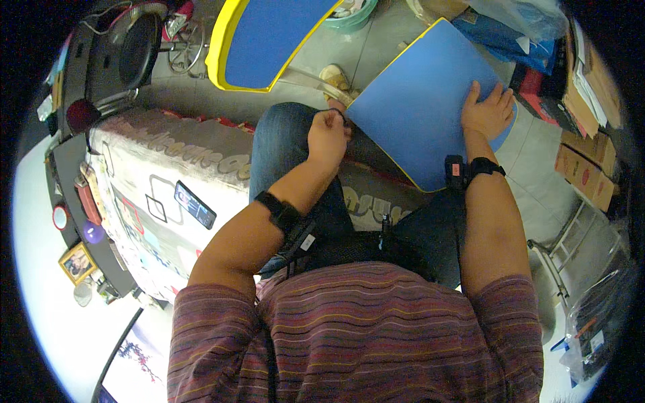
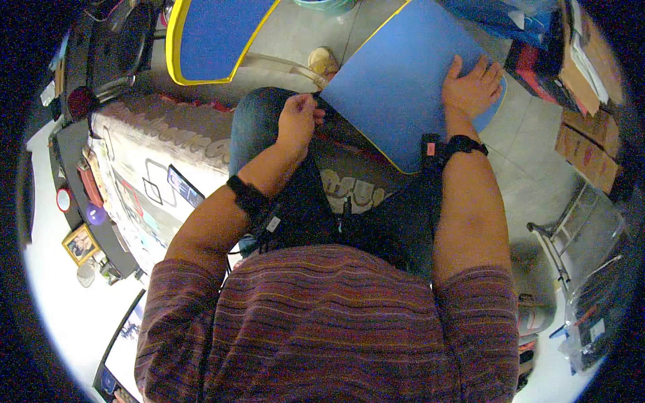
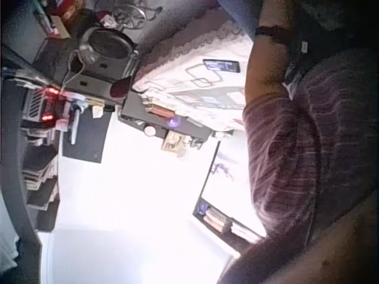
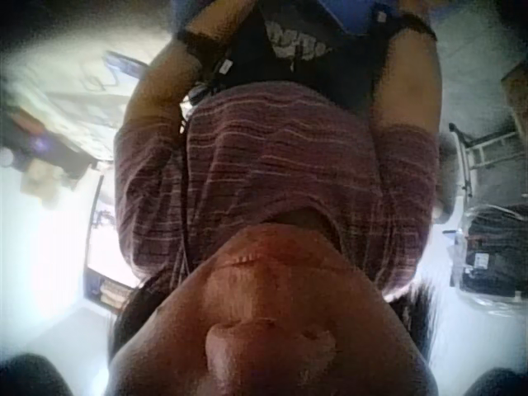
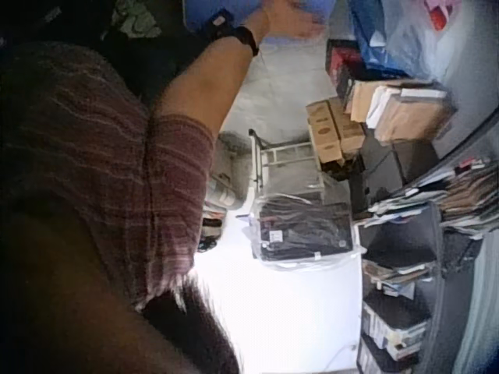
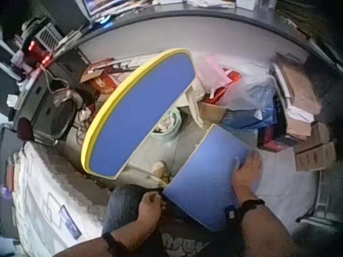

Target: The person assembles a small wooden chair by attaching blue and yellow seat panels to a white wooden frame. They align and press the panels into place, then flip the chair to attach the second panel, completing the assembly.

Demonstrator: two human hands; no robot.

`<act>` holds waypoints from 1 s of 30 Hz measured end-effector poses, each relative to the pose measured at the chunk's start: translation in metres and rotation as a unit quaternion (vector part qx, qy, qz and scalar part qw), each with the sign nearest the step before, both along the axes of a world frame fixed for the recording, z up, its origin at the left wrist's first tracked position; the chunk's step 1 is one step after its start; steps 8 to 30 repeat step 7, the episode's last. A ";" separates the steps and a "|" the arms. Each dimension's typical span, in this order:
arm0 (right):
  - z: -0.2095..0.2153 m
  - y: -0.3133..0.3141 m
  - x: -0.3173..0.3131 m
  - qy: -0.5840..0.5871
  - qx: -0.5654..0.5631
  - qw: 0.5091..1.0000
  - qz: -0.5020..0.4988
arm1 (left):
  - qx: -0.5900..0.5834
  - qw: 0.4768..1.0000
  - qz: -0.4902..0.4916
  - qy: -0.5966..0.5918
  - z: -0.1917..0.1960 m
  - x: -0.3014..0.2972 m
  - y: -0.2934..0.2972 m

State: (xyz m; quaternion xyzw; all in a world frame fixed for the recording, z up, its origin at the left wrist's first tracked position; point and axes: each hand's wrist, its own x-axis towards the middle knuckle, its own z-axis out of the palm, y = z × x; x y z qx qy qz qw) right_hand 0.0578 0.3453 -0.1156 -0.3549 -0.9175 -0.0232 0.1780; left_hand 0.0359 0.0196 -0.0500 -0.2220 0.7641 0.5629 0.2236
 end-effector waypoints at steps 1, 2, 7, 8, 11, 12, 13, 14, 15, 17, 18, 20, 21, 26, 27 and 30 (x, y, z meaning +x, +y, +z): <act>0.001 0.000 0.001 0.000 -0.002 1.000 0.002 | -0.027 0.999 -0.002 -0.030 -0.014 -0.007 0.001; 0.001 0.001 0.000 0.001 0.001 1.000 0.005 | -0.043 0.999 -0.002 -0.033 -0.026 -0.015 0.003; -0.001 0.002 0.000 -0.006 -0.018 1.000 0.000 | 0.047 0.980 -0.037 -0.191 -0.050 -0.036 -0.005; -0.001 0.002 0.000 -0.006 -0.018 1.000 0.000 | 0.047 0.980 -0.037 -0.191 -0.050 -0.036 -0.005; -0.001 0.002 0.000 -0.006 -0.018 1.000 0.000 | 0.047 0.980 -0.037 -0.191 -0.050 -0.036 -0.005; -0.001 0.002 0.000 -0.006 -0.018 1.000 0.000 | 0.047 0.980 -0.037 -0.191 -0.050 -0.036 -0.005; -0.001 0.002 0.000 -0.006 -0.018 1.000 0.000 | 0.047 0.980 -0.037 -0.191 -0.050 -0.036 -0.005; -0.001 0.002 0.000 -0.006 -0.018 1.000 0.000 | 0.047 0.980 -0.037 -0.191 -0.050 -0.036 -0.005; -0.001 0.002 0.000 -0.006 -0.018 1.000 0.000 | 0.047 0.980 -0.037 -0.191 -0.050 -0.036 -0.005; -0.001 0.002 0.000 -0.006 -0.018 1.000 0.000 | 0.047 0.980 -0.037 -0.191 -0.050 -0.036 -0.005; -0.001 0.002 0.000 -0.006 -0.018 1.000 0.000 | 0.047 0.980 -0.037 -0.191 -0.050 -0.036 -0.005; -0.001 0.002 0.000 -0.006 -0.018 1.000 0.000 | 0.047 0.980 -0.037 -0.191 -0.050 -0.036 -0.005; -0.001 0.002 0.000 -0.006 -0.018 1.000 0.000 | 0.047 0.980 -0.037 -0.191 -0.050 -0.036 -0.005; -0.001 0.002 0.000 -0.006 -0.018 1.000 0.000 | 0.047 0.980 -0.037 -0.191 -0.050 -0.036 -0.005; -0.001 0.002 0.000 -0.006 -0.018 1.000 0.000 | 0.047 0.980 -0.037 -0.191 -0.050 -0.036 -0.005; -0.001 0.002 0.000 -0.006 -0.018 1.000 0.000 | 0.047 0.980 -0.037 -0.191 -0.050 -0.036 -0.005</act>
